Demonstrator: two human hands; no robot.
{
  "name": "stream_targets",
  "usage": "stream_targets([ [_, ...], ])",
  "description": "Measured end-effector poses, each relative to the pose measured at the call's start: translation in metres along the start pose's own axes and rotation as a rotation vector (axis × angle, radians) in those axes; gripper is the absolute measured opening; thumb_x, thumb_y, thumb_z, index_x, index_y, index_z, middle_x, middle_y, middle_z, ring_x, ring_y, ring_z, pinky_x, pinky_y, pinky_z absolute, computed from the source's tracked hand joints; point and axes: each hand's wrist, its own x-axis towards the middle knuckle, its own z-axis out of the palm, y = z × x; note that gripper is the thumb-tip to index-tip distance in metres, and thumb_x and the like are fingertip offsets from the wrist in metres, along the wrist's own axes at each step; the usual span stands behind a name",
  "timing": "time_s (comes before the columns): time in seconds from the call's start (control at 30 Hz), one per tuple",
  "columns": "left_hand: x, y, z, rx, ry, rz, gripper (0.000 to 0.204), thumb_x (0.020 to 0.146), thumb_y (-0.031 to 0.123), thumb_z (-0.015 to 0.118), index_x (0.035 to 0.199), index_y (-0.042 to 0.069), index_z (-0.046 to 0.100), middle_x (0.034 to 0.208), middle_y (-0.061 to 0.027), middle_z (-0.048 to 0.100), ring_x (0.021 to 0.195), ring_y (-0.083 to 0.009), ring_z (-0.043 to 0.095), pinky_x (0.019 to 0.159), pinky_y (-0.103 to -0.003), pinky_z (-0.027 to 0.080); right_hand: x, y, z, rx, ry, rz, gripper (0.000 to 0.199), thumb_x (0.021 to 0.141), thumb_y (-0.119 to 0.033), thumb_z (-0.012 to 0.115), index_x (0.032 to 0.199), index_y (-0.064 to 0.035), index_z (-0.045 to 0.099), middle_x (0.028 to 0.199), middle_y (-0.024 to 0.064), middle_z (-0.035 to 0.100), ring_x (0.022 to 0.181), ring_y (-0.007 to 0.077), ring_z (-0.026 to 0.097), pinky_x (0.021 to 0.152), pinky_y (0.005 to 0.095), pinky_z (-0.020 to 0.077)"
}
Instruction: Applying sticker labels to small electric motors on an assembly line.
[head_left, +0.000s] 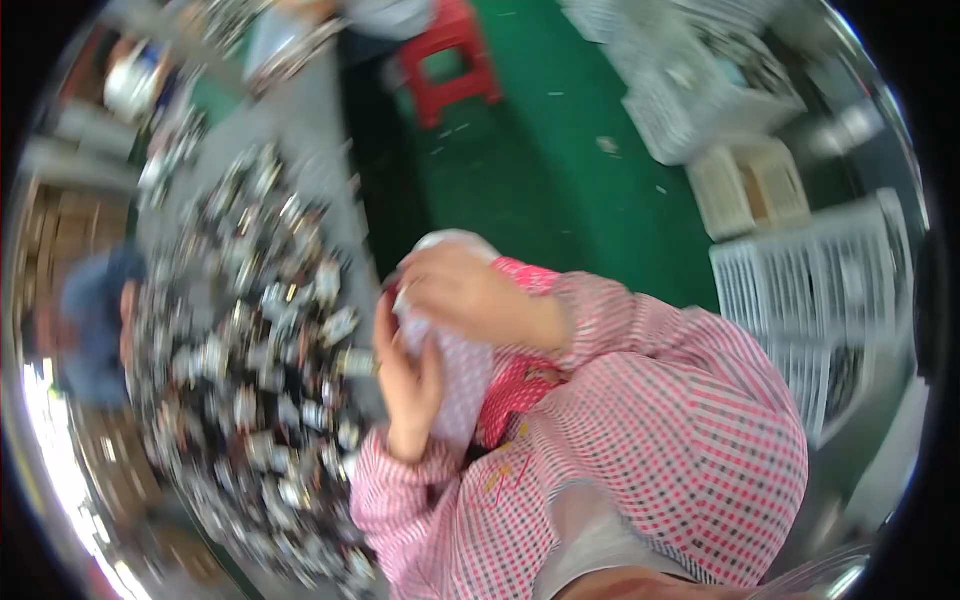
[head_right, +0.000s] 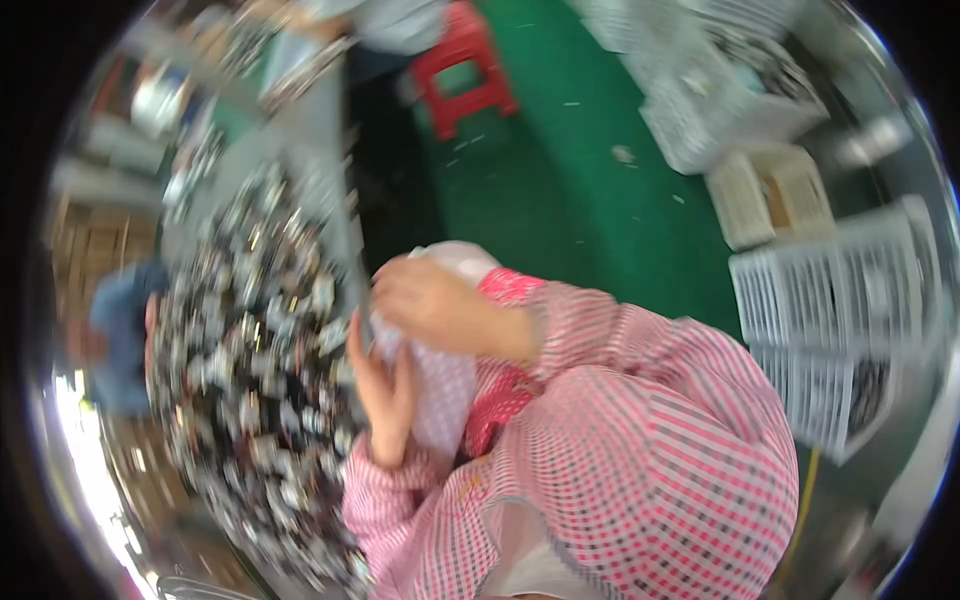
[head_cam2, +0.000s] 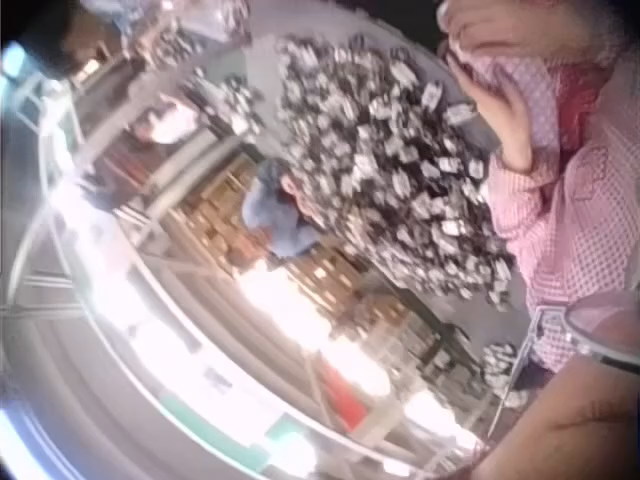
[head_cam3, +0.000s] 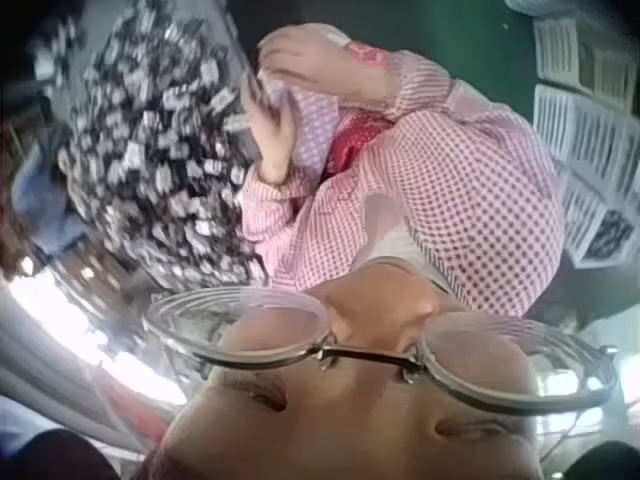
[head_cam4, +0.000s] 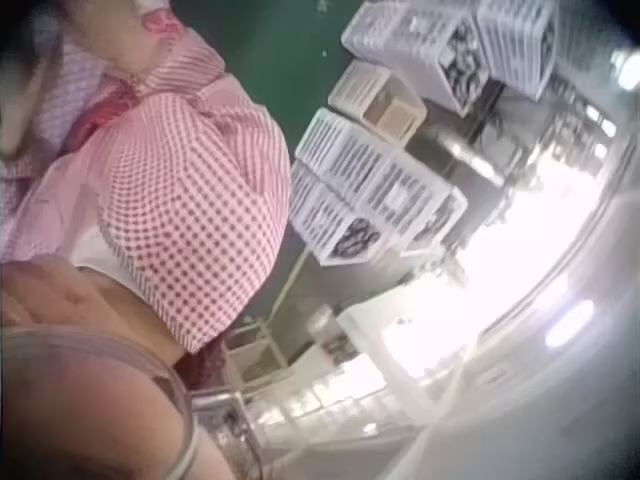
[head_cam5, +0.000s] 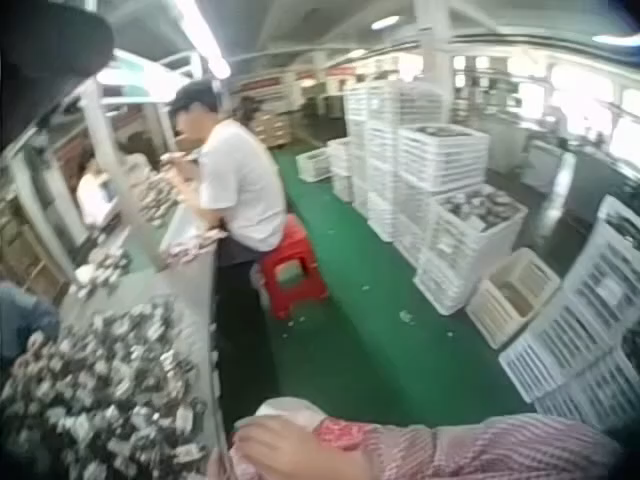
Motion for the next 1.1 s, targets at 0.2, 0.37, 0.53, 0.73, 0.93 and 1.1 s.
stream_targets([
  [0.2, -0.02, 0.01, -0.004, -0.011, 0.119, -0.08, 0.048, 0.09, 0.003, 0.047, 0.135, 0.001, 0.029, 0.079, 0.0015, 0.046, 0.059, -0.0027, 0.03, 0.051, -0.018, 0.024, -0.002, -0.008, 0.024, -0.127, 0.051, -0.095, 0.016, 0.073, -0.018, 0.056, 0.082, -0.005, 0.057, 0.085, 0.0053, 0.055, 0.085, 0.0227, 0.05, 0.073, 0.0331, 0.0403],
  [0.37, -0.014, 0.015, -0.001, 0.034, 0.093, -0.025, 0.05, 0.092, 0.016, 0.051, 0.135, 0.002, 0.028, 0.063, 0.0054, 0.035, 0.051, -0.0017, 0.029, 0.047, -0.019, 0.019, -0.009, -0.015, 0.018, -0.119, 0.106, 0.001, 0.015, 0.075, -0.018, 0.057, 0.081, -0.0045, 0.058, 0.085, 0.0048, 0.055, 0.087, 0.0219, 0.049, 0.073, 0.0327, 0.0406],
  [0.53, -0.017, 0.017, -0.002, 0.046, 0.119, -0.021, 0.051, 0.093, 0.02, 0.051, 0.135, 0.002, 0.028, 0.062, 0.0062, 0.032, 0.051, -0.0021, 0.028, 0.047, -0.019, 0.019, -0.007, -0.024, 0.016, -0.02, 0.042, 0.058, 0.018, 0.075, -0.017, 0.058, 0.086, -0.0015, 0.056, 0.093, 0.0081, 0.055, 0.097, 0.0255, 0.049, 0.08, 0.0349, 0.0416],
  [0.73, -0.02, 0.021, -0.007, 0.08, 0.116, -0.085, 0.049, 0.093, 0.018, 0.05, 0.135, 0.003, 0.03, 0.074, 0.0044, 0.038, 0.06, -0.0033, 0.028, 0.052, -0.019, 0.02, -0.006, -0.026, 0.018, -0.137, 0.116, -0.019, 0.015, 0.074, -0.018, 0.057, 0.08, -0.0036, 0.057, 0.088, 0.0049, 0.055, 0.093, 0.0227, 0.048, 0.075, 0.0332, 0.041],
  [0.93, -0.016, 0.03, -0.004, 0.024, 0.245, -0.092, 0.044, 0.094, 0.02, 0.047, 0.133, 0.005, 0.035, 0.083, 0.0007, 0.045, 0.064, -0.0054, 0.031, 0.056, -0.021, 0.023, -0.009, -0.032, 0.019, -0.056, 0.155, -0.087, 0.015, 0.076, -0.016, 0.058, 0.08, -0.0024, 0.056, 0.091, 0.0079, 0.054, 0.096, 0.0248, 0.048, 0.077, 0.0342, 0.0409],
  [1.1, -0.022, 0.041, -0.014, 0.062, 0.297, -0.036, 0.041, 0.095, 0.019, 0.044, 0.132, 0.004, 0.036, 0.126, -0.0162, 0.043, 0.112, -0.0233, 0.046, 0.096, -0.035, 0.035, -0.003, -0.044, 0.001, 0.074, 0.23, -0.022, 0.039, 0.078, -0.014, 0.062, 0.111, 0.0007, 0.049, 0.1, 0.011, 0.052, 0.102, 0.0278, 0.049, 0.084, 0.0366, 0.0419],
])
